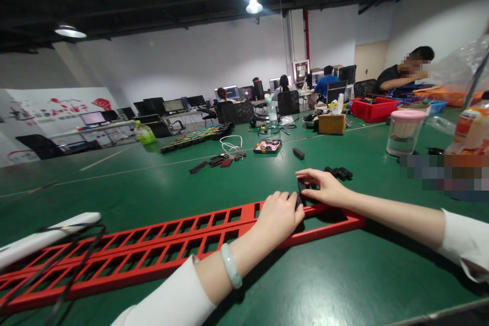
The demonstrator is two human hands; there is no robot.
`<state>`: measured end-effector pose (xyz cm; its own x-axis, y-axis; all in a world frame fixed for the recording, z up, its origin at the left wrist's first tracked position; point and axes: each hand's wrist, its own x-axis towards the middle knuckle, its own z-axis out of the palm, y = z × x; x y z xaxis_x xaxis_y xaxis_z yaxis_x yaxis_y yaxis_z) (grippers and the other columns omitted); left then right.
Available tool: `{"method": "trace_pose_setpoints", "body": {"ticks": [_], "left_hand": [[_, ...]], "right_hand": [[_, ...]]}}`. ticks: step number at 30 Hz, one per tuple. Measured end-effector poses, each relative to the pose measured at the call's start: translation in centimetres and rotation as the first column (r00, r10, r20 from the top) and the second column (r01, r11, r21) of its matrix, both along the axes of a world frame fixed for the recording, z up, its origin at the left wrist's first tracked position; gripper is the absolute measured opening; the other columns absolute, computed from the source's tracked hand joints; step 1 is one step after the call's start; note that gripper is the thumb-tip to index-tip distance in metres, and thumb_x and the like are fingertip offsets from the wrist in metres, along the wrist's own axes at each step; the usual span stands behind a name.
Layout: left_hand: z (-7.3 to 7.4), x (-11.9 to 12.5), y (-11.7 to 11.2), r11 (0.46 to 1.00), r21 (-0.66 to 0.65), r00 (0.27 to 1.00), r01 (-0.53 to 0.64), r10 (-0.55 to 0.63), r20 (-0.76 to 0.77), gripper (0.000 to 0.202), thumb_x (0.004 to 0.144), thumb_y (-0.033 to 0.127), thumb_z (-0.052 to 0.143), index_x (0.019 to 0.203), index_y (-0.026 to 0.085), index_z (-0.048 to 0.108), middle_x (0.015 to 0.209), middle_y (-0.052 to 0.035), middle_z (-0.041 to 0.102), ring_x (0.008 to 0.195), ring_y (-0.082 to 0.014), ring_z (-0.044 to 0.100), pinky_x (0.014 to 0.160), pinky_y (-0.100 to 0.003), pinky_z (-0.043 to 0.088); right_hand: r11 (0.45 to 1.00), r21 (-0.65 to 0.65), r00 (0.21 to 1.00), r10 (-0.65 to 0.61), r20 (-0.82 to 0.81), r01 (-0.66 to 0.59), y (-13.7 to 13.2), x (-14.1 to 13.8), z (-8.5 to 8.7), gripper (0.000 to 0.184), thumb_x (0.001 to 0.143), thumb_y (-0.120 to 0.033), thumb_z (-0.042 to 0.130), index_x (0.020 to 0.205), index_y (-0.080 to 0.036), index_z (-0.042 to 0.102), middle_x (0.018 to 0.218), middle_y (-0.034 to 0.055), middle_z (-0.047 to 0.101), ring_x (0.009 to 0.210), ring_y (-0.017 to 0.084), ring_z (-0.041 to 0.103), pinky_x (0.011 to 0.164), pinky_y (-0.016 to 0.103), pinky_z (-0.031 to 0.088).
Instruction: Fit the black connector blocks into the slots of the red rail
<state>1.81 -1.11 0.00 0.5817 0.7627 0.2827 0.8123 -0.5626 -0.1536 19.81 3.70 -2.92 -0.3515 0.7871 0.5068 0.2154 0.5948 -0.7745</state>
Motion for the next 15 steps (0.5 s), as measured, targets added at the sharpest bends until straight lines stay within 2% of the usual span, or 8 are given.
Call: {"method": "trace_pose_setpoints", "body": {"ticks": [6,10,15], "left_hand": [[-0.1,-0.2,0.1,1.0,-0.02,1.0,0.023,-0.023,-0.009,0.033,0.087,0.032,0.038,0.11,0.016,0.057,0.105,-0.0121,0.062,0.1,-0.0238,0.056,0.088,-0.035,0.042],[0.0,-0.1,0.3,1.0,-0.016,1.0,0.025,-0.026,-0.012,0.034,0.087,0.03,0.037,0.111,0.016,0.057,0.105,-0.0122,0.062,0.099,-0.023,0.057,0.088,-0.035,0.042],[0.0,-0.1,0.3,0.999,0.007,0.999,0.037,-0.037,-0.012,0.033,0.087,0.027,0.037,0.109,0.015,0.058,0.101,-0.012,0.064,0.095,-0.0224,0.058,0.086,-0.035,0.044]], "right_hand": [[0.997,-0.066,0.998,0.044,0.043,-0.042,-0.9,0.8,0.3,0.052,0.069,-0.016,0.063,0.119,-0.025,0.05,0.11,0.0058,0.061,0.102,0.019,0.058,0.09,0.038,0.046],[0.993,-0.081,0.996,0.089,0.028,-0.086,-1.3,1.2,0.4,0.055,0.068,-0.015,0.063,0.12,-0.025,0.048,0.113,0.0065,0.059,0.105,0.02,0.056,0.092,0.039,0.045],[0.99,-0.093,0.992,0.112,0.057,-0.107,-1.2,1.1,0.4,0.055,0.068,-0.018,0.065,0.12,-0.024,0.048,0.112,0.0068,0.06,0.1,0.019,0.059,0.092,0.039,0.046]]}}
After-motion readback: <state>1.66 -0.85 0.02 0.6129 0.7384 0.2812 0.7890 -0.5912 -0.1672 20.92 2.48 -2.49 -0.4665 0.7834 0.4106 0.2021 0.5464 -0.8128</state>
